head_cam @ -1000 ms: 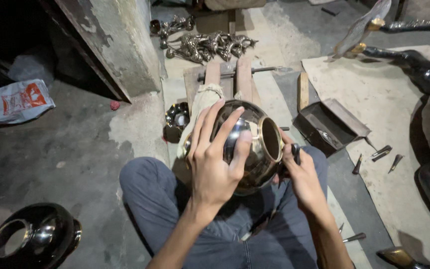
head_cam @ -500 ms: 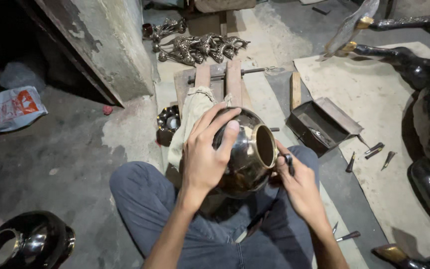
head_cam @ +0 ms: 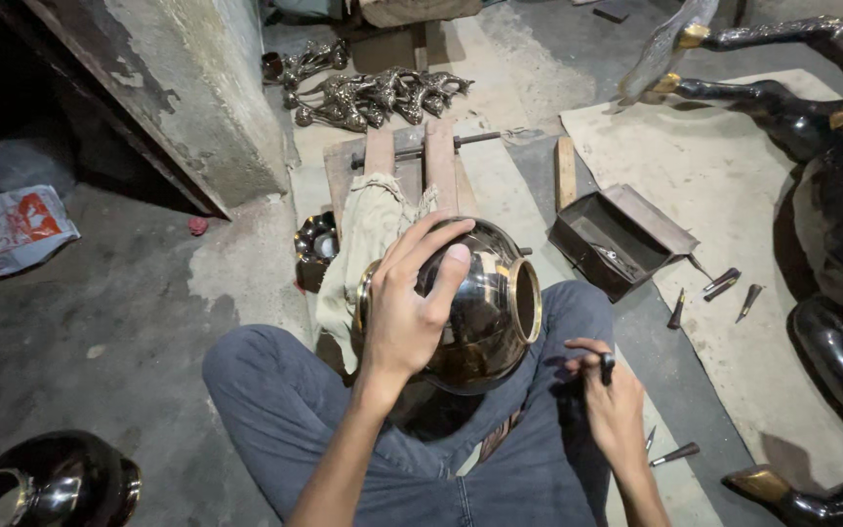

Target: The person sits on the floor and uses a small metal tool to engrave or carve a design into the rim of a shiny metal pot. They hold the pot with one hand and carefully work the tool along the edge, rotating the pot as needed.

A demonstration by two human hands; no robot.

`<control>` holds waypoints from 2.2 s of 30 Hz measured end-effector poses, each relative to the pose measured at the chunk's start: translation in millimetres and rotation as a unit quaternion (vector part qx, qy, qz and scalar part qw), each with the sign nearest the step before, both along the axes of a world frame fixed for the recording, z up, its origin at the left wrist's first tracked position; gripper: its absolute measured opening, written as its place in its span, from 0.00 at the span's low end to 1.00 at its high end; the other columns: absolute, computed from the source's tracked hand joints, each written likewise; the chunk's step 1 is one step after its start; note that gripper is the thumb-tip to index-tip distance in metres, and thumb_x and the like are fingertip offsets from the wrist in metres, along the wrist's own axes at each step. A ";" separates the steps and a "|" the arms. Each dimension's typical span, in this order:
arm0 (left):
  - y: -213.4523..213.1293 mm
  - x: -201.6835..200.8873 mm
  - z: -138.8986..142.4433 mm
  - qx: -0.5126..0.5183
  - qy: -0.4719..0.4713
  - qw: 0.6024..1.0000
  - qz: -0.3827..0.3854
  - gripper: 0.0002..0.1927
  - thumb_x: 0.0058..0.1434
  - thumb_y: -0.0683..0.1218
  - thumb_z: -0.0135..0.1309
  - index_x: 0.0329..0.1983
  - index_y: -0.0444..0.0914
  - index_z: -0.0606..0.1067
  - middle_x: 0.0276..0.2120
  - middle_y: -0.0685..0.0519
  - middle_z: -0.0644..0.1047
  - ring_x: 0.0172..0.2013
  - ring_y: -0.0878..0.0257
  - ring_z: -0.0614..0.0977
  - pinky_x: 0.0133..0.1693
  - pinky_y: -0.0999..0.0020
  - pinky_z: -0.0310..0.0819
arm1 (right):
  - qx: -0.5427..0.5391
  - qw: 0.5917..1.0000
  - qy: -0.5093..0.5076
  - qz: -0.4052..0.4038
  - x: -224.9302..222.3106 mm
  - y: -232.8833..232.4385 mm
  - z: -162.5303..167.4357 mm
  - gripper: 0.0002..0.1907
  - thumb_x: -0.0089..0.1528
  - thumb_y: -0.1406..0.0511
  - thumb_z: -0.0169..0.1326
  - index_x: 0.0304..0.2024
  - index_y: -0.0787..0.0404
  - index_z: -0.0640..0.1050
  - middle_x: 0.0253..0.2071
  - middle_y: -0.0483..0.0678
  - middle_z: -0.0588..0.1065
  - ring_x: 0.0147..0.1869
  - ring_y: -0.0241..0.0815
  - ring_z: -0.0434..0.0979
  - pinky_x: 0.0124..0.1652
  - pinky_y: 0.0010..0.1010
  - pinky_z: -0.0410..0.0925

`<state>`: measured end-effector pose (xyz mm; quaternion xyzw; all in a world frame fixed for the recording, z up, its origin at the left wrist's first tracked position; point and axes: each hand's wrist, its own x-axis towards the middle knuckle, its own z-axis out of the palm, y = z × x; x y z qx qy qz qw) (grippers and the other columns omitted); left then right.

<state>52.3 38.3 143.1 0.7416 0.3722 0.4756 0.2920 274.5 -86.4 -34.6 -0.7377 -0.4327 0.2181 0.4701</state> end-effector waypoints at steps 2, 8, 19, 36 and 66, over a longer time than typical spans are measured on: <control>-0.4 -0.9 0.7 0.000 0.001 1.000 -0.007 0.17 0.67 0.50 0.50 0.53 0.37 0.80 0.57 0.44 0.79 0.59 0.48 0.80 0.62 0.61 0.69 | 0.011 1.000 -0.014 0.008 -7.0 -4.5 0.5 0.19 0.69 0.54 0.46 0.49 0.60 0.81 0.33 0.49 0.80 0.38 0.38 0.80 0.39 0.29 0.70; 1.7 -1.6 -1.4 0.001 -0.004 1.000 -0.008 0.19 0.68 0.51 0.50 0.53 0.36 0.80 0.57 0.44 0.79 0.60 0.48 0.80 0.62 0.61 0.69 | 0.015 0.999 -0.029 -0.010 -23.5 -13.9 -14.9 0.15 0.65 0.59 0.55 0.37 0.66 0.80 0.27 0.50 0.74 0.28 0.39 0.70 0.31 0.31 0.66; 2.4 -1.0 -3.3 -0.003 -0.005 1.000 -0.001 0.19 0.68 0.51 0.49 0.54 0.36 0.79 0.58 0.42 0.78 0.60 0.48 0.80 0.63 0.61 0.68 | 0.077 0.985 0.148 -0.046 8.7 -32.3 -18.4 0.30 0.71 0.54 0.49 0.21 0.71 0.72 0.17 0.48 0.68 0.23 0.38 0.73 0.27 0.31 0.64; 1.1 -1.7 -1.5 -0.010 0.000 1.000 0.001 0.21 0.68 0.53 0.48 0.55 0.36 0.79 0.59 0.40 0.78 0.61 0.46 0.79 0.63 0.59 0.68 | 0.035 0.978 0.179 -0.104 -1.2 -49.7 -25.4 0.29 0.69 0.53 0.49 0.19 0.66 0.69 0.15 0.44 0.65 0.21 0.36 0.68 0.25 0.30 0.64; 3.0 -1.7 -3.2 -0.005 -0.008 1.000 -0.009 0.21 0.69 0.53 0.47 0.56 0.35 0.78 0.58 0.41 0.78 0.61 0.47 0.79 0.63 0.60 0.69 | -0.194 0.979 0.005 -0.061 36.3 -62.8 41.0 0.15 0.58 0.59 0.64 0.37 0.66 0.85 0.21 0.49 0.79 0.24 0.35 0.79 0.28 0.28 0.69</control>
